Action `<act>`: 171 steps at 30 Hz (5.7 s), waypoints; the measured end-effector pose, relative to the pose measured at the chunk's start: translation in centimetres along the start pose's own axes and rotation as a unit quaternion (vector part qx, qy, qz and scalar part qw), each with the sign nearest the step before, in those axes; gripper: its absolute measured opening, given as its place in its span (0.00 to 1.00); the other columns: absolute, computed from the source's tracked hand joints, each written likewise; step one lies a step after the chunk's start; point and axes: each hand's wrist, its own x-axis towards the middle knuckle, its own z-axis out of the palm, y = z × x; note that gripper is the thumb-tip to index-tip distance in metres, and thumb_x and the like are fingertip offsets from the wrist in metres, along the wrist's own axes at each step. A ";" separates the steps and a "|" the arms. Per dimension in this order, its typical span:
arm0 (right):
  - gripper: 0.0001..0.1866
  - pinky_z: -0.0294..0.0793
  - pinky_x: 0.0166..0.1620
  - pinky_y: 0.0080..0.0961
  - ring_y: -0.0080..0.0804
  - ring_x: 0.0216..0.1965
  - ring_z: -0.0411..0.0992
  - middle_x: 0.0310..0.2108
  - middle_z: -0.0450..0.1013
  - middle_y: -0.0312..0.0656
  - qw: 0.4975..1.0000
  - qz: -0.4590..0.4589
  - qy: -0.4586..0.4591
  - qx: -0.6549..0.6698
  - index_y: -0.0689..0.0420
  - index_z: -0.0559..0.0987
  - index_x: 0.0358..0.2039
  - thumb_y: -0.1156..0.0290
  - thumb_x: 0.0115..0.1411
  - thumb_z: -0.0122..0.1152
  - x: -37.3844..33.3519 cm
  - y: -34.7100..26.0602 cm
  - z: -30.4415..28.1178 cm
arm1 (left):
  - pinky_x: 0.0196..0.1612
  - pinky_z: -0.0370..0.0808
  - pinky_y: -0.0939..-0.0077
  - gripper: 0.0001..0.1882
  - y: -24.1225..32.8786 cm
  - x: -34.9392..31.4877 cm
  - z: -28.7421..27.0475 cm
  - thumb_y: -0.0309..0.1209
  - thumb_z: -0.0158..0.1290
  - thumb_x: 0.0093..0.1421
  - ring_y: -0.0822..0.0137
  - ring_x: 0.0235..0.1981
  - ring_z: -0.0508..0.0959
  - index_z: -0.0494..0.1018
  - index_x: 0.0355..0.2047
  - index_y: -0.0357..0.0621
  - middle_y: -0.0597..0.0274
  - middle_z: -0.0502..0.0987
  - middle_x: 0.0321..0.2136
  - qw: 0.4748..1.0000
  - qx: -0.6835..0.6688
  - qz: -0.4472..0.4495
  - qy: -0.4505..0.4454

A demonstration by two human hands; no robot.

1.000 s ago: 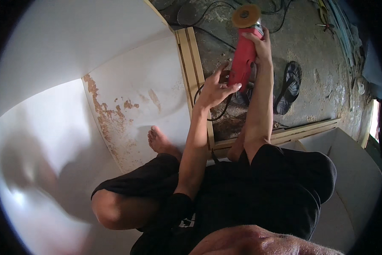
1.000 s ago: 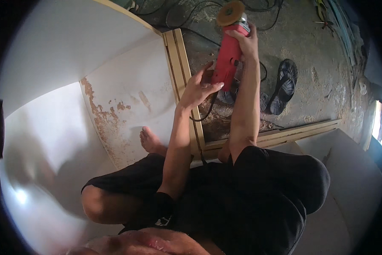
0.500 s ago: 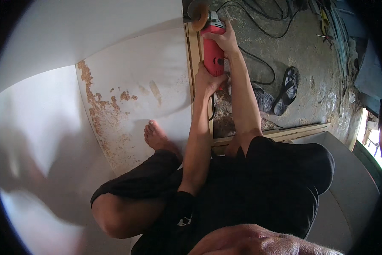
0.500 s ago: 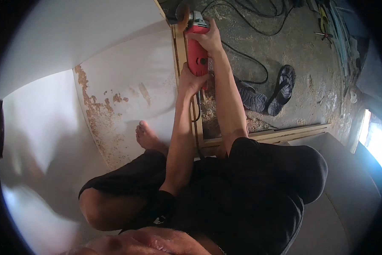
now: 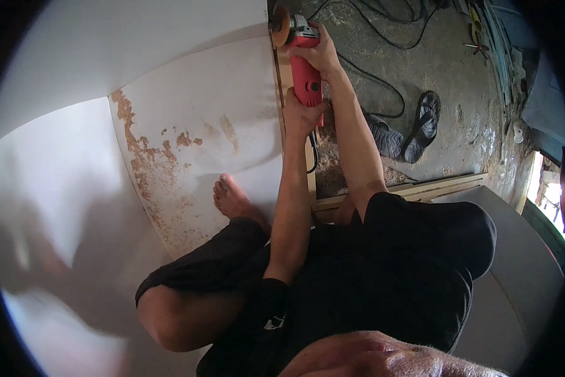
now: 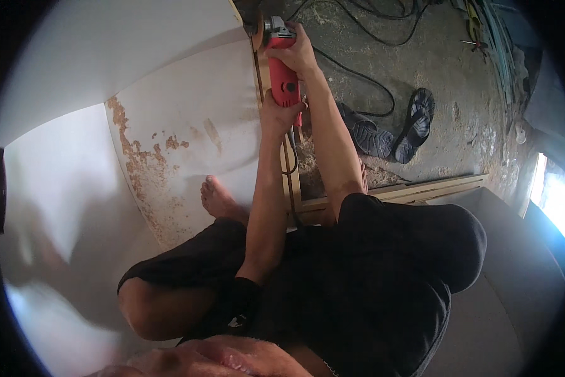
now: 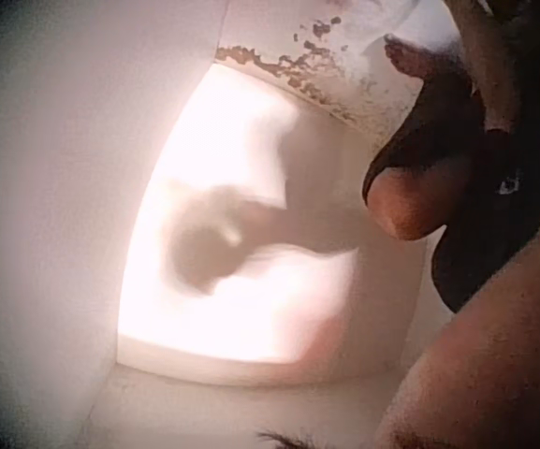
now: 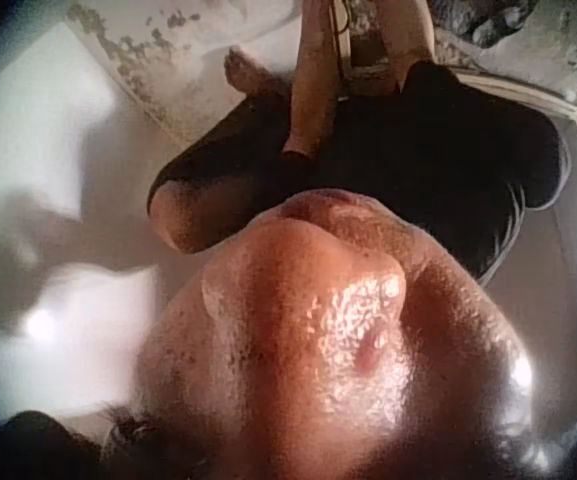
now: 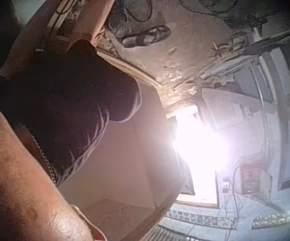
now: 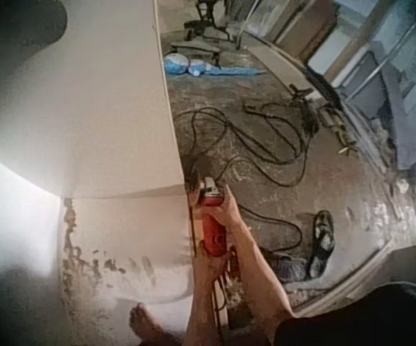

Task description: The person uses an angle grinder to smooth or cut the edges of wooden furniture components within a workshop environment.

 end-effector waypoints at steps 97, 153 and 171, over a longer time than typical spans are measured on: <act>0.58 0.80 0.49 0.42 0.44 0.50 0.75 0.53 0.74 0.49 0.997 0.070 -0.031 -0.022 0.56 0.63 0.66 0.64 0.35 0.87 2.6 -0.9 0.2 | 0.40 0.79 0.66 0.34 0.8 1.0 0.6 0.38 0.70 0.38 0.59 0.37 0.83 0.72 0.45 0.34 0.51 0.81 0.37 0.999 -0.042 -0.003 -0.013; 0.50 0.81 0.46 0.35 0.36 0.45 0.77 0.47 0.76 0.46 0.995 0.044 -0.007 -0.084 0.55 0.68 0.61 0.66 0.36 0.83 -1.3 0.8 1.0 | 0.46 0.79 0.60 0.38 -0.2 -2.3 -0.2 0.39 0.70 0.36 0.49 0.43 0.82 0.71 0.48 0.35 0.45 0.81 0.40 0.999 -0.033 -0.036 -0.013; 0.53 0.82 0.47 0.37 0.40 0.47 0.78 0.48 0.77 0.48 0.997 0.065 -0.017 -0.025 0.57 0.68 0.61 0.62 0.33 0.84 2.4 0.5 1.1 | 0.39 0.80 0.65 0.33 0.8 1.1 -0.2 0.37 0.70 0.39 0.58 0.37 0.83 0.72 0.45 0.34 0.50 0.81 0.37 0.999 -0.042 -0.008 -0.018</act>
